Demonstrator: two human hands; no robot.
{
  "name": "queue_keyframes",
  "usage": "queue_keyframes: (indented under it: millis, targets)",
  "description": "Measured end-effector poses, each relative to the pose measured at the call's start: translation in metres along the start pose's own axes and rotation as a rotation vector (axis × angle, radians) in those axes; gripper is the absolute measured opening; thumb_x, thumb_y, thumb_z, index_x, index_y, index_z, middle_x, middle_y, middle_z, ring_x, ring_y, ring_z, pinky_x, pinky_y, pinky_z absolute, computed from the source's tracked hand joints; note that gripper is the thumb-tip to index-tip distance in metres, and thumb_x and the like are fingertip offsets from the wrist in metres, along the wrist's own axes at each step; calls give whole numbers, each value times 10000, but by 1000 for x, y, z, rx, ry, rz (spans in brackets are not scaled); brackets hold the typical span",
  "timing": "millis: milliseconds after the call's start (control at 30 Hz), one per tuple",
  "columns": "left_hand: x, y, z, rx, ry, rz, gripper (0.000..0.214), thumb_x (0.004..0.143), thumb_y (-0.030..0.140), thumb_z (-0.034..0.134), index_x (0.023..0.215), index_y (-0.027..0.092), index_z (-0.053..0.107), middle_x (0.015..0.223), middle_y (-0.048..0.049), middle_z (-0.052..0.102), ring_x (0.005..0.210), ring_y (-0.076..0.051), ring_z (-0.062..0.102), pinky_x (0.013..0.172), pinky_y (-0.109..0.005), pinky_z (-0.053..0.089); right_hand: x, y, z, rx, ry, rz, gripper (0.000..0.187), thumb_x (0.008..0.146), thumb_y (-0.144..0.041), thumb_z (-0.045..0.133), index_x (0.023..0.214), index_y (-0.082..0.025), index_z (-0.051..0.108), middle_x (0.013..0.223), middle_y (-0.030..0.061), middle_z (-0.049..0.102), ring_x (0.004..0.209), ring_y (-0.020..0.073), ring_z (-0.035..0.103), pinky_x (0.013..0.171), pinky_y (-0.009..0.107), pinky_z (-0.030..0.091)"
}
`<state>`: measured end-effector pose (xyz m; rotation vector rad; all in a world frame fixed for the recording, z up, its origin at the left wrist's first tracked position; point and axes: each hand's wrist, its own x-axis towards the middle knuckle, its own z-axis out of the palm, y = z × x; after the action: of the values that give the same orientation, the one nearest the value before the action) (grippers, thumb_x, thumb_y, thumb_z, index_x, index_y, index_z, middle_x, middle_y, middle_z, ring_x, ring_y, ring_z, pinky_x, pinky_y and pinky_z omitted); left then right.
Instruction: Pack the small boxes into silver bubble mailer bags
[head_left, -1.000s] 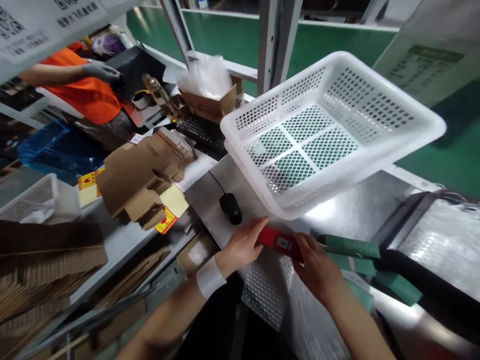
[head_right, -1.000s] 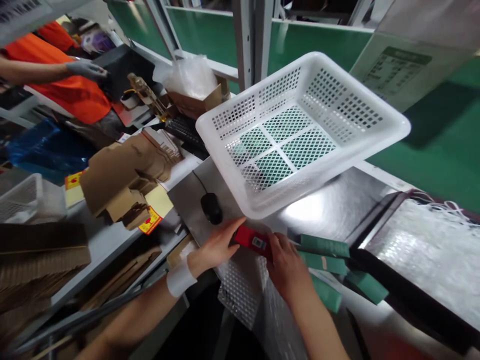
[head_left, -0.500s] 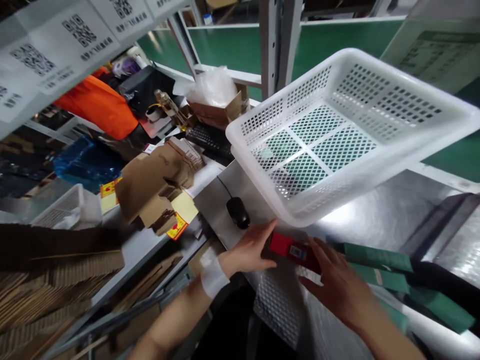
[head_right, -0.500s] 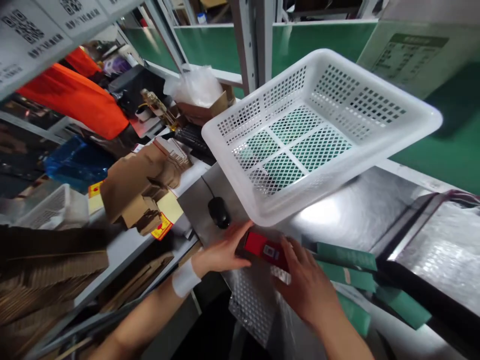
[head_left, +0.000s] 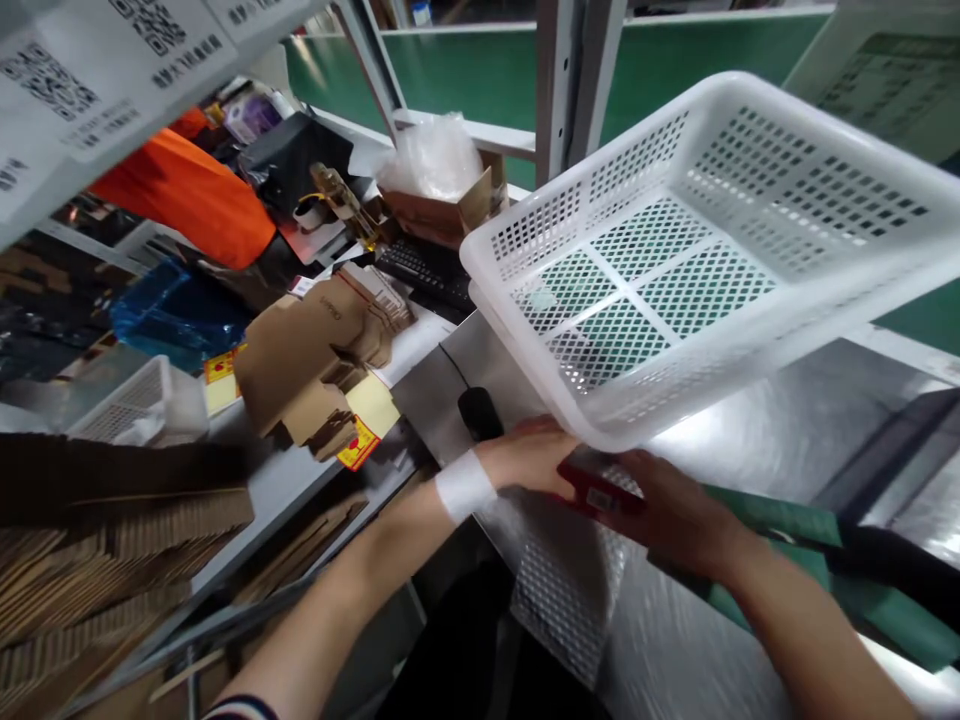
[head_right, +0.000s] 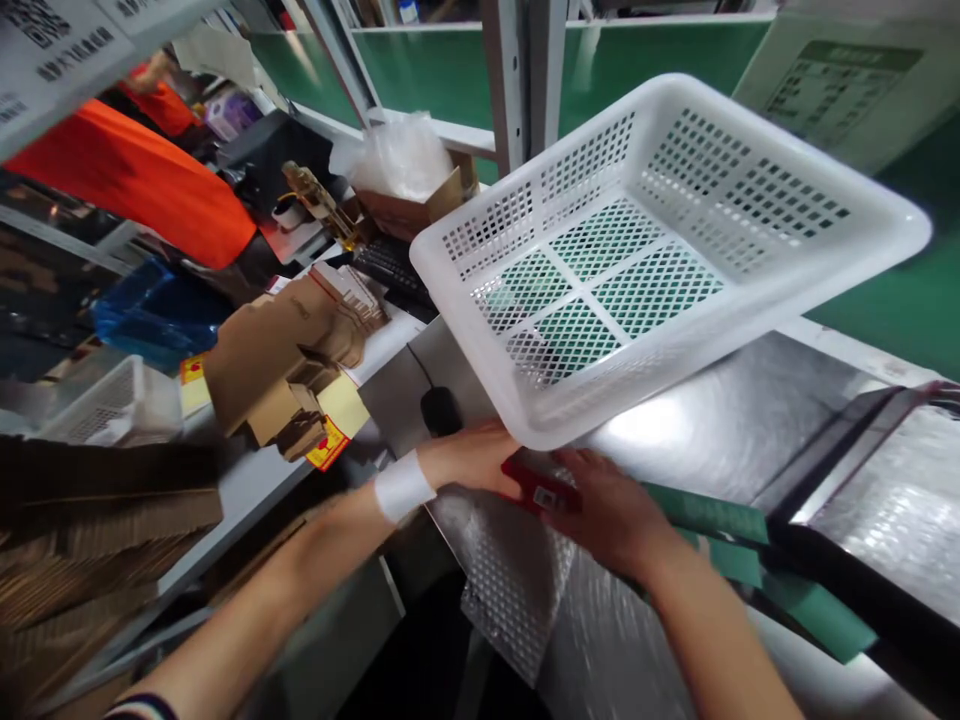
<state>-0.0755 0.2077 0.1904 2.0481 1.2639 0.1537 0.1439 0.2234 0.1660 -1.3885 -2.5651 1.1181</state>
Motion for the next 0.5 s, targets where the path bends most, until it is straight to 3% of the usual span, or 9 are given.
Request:
queue_keyframes:
  millis: [67,133,167,233,267,333,400,500]
  targets:
    - [-25,17,18,43,232,-72,441,859,215,762,1274,144,629,1312,-131,703,1230,-319,661,1073,-464,540,-12,-11,12,-112,25,-27,674,742,-262,784,1388,-195,605,1360,129,687,1235,363,651,1001,510,567]
    - [-56,37,51,64,526,-131,46,945,192,633,962,190,675,985,-52,739,983,-227,708,917,-378,585,-22,-22,25,-231,48,-33,563,802,-219,740,1349,-157,622,1271,134,716,1162,362,678,942,520,587]
    - [-72,46,73,56,567,-96,90,954,195,609,877,208,652,852,-17,712,874,-196,703,834,-342,588,-26,-26,30,-280,64,-37,482,840,-194,695,1316,-148,638,1205,127,736,1105,351,698,901,511,597]
    - [-97,58,118,100,602,-66,105,932,328,694,953,229,669,884,-5,734,874,-203,705,837,-349,594,-30,-30,35,-333,103,-49,413,880,-139,605,1290,-151,649,1153,111,752,1047,324,715,861,478,601]
    - [-106,61,139,150,598,-71,250,911,418,734,1068,230,684,1032,-26,770,979,-225,715,893,-357,595,-31,-29,33,-348,125,-58,407,888,-119,569,1282,-168,654,1150,97,756,1038,306,717,858,456,597]
    - [-115,60,169,294,609,-40,339,912,475,736,1158,246,689,1130,-14,792,1040,-232,723,928,-354,588,-31,-22,20,-381,168,-72,427,886,-90,525,1270,-214,662,1169,70,755,1047,280,714,865,426,585]
    - [-118,56,181,390,563,-16,332,948,482,688,1188,253,695,1185,-3,796,1073,-220,724,946,-340,576,-27,-8,-2,-408,219,-48,457,860,-74,522,1260,-242,665,1199,60,746,1076,281,702,897,429,567]
    - [-117,51,177,456,544,27,332,998,499,603,1191,249,707,1222,2,794,1087,-207,724,930,-333,567,-12,28,-40,-439,282,30,443,804,-111,580,1225,-213,674,1164,94,748,1059,319,698,892,455,556]
